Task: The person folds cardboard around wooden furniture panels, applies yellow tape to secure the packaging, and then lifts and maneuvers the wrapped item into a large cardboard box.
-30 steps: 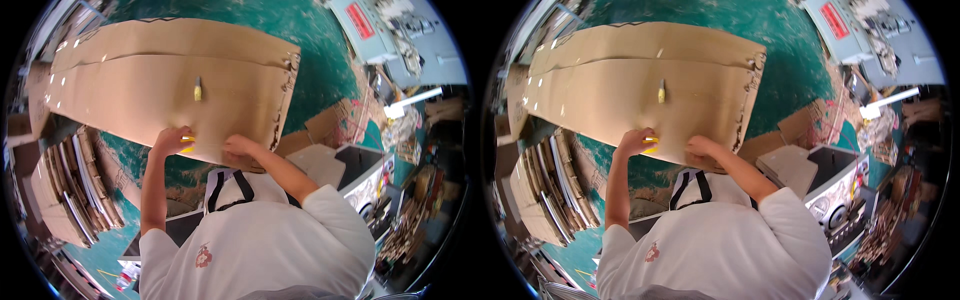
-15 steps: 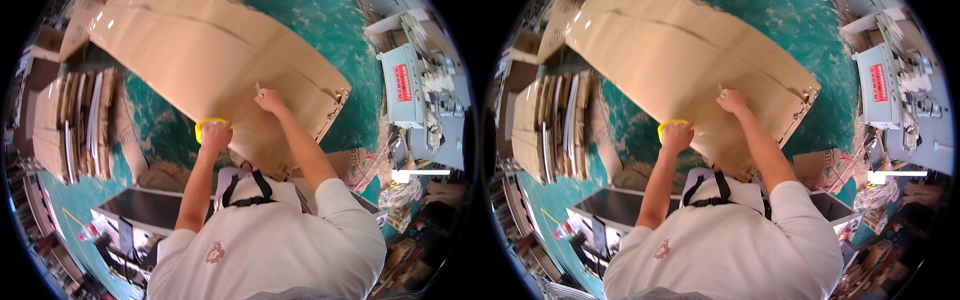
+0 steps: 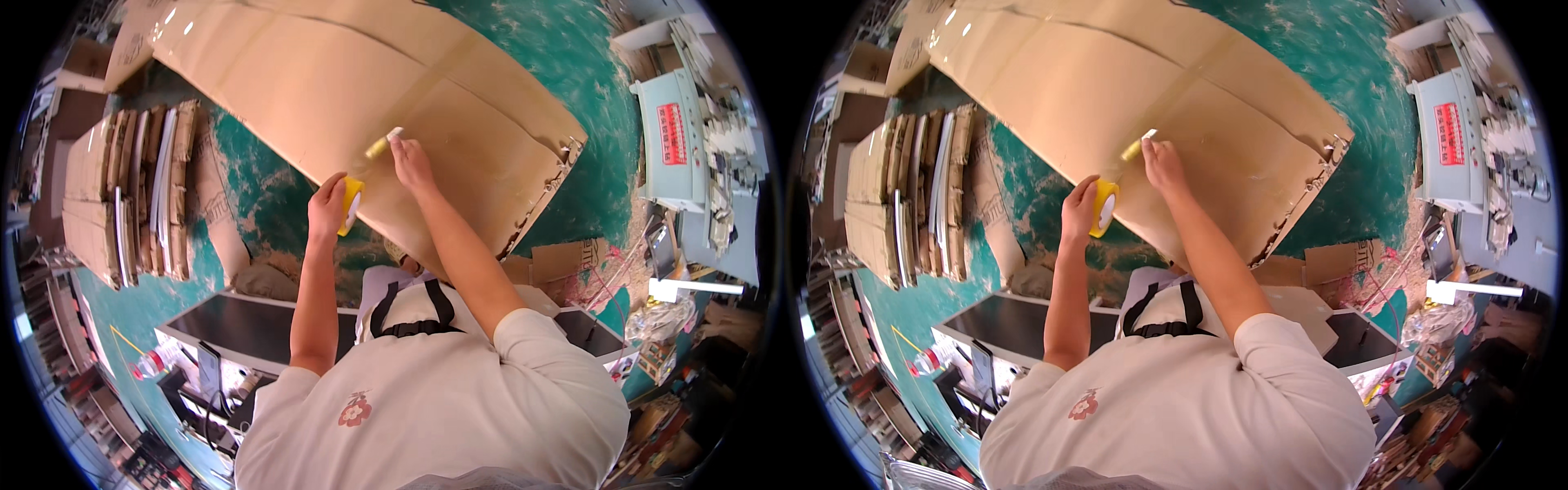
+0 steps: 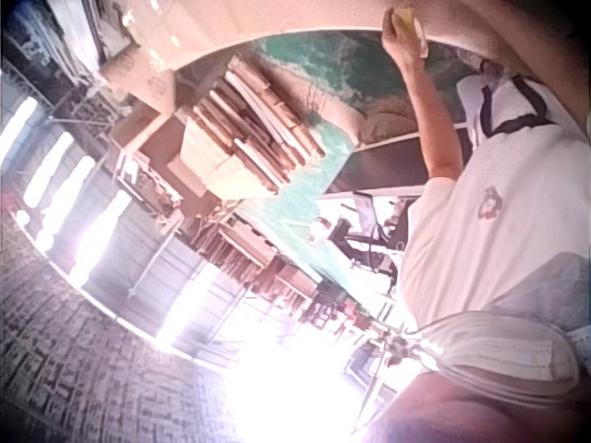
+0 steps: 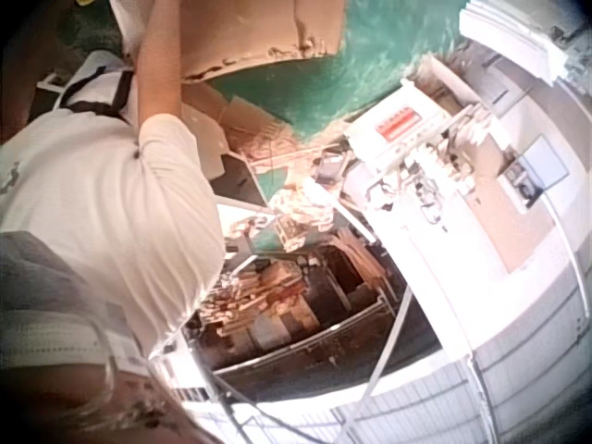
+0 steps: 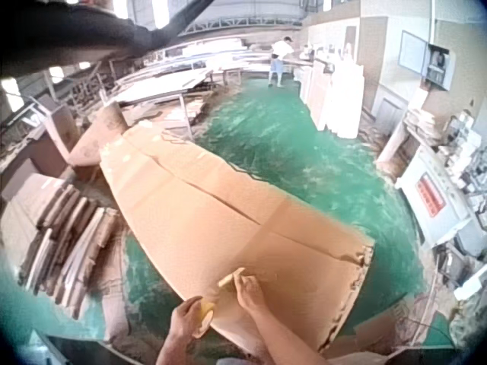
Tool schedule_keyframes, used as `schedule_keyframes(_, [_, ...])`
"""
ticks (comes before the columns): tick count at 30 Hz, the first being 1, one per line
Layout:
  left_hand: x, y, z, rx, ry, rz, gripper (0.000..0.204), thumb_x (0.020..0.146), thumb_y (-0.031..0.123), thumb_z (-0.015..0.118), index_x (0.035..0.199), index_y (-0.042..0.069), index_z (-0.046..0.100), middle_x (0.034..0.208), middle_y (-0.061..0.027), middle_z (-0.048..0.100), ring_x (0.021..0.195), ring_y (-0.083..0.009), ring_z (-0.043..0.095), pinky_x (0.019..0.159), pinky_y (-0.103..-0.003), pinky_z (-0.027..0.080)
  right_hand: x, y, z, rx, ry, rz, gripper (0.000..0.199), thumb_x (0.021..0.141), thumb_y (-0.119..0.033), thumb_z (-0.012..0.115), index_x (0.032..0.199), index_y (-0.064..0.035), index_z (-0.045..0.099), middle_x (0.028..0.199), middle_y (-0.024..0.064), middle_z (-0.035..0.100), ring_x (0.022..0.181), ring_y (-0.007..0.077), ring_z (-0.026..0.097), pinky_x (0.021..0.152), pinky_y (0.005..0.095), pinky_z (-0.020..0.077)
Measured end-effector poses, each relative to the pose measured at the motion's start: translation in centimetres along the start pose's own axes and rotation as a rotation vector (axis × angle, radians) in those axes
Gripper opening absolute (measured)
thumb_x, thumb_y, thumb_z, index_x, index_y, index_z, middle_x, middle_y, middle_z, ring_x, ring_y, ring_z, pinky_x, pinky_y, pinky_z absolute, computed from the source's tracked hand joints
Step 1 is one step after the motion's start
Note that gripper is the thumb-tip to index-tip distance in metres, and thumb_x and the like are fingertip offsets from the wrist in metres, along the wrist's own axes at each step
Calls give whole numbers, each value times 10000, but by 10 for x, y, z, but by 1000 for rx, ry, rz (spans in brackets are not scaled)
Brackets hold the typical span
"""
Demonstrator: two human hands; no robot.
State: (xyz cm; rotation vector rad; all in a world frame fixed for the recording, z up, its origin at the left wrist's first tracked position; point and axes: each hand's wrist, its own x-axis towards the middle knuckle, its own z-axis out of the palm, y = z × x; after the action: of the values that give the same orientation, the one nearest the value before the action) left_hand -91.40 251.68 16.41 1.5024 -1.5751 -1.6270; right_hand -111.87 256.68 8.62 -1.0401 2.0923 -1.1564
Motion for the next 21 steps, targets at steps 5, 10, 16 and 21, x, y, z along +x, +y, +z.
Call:
schedule_keyframes(5, [-20, 5, 82, -367, -215, 107, 405, 1070, 242, 512, 1383, -9, 568, 1277, -86, 626, 1078, -134, 599, 948, -270, 486, -15, -8, -71, 285, -265, -75, 341, 891, -379, 707, 887, -40, 675, 886, 162, 682, 829, 325, 664, 728, 419, 518])
schedule_keyframes(10, [-45, 7, 208, -219, -496, 138, 659, 985, 119, 659, 1545, 50, 317, 1286, -110, 590, 993, -153, 615, 786, -293, 542, 61, 91, -242, -167, 56, -43, 277, 813, -300, 784, 849, -58, 654, 853, 115, 661, 805, 251, 652, 700, 403, 513])
schedule_keyframes(16, [-108, -19, 245, -17, -633, 47, 667, 955, 117, 681, 1516, -9, 343, 1343, -154, 574, 1121, -208, 603, 939, -338, 505, 180, 237, -422, -496, 24, 301, 314, 880, -374, 697, 1020, -95, 726, 1129, 132, 696, 989, 313, 671, 811, 463, 528])
schedule_keyframes(21, [-112, -41, 237, -20, -715, 143, 672, 959, 147, 670, 1514, -35, 338, 1424, -177, 523, 1298, -236, 513, 1080, -367, 414, 196, 312, -397, -625, -184, 691, 444, 940, -427, 556, 1186, -97, 723, 1313, 165, 655, 1201, 376, 622, 954, 477, 520])
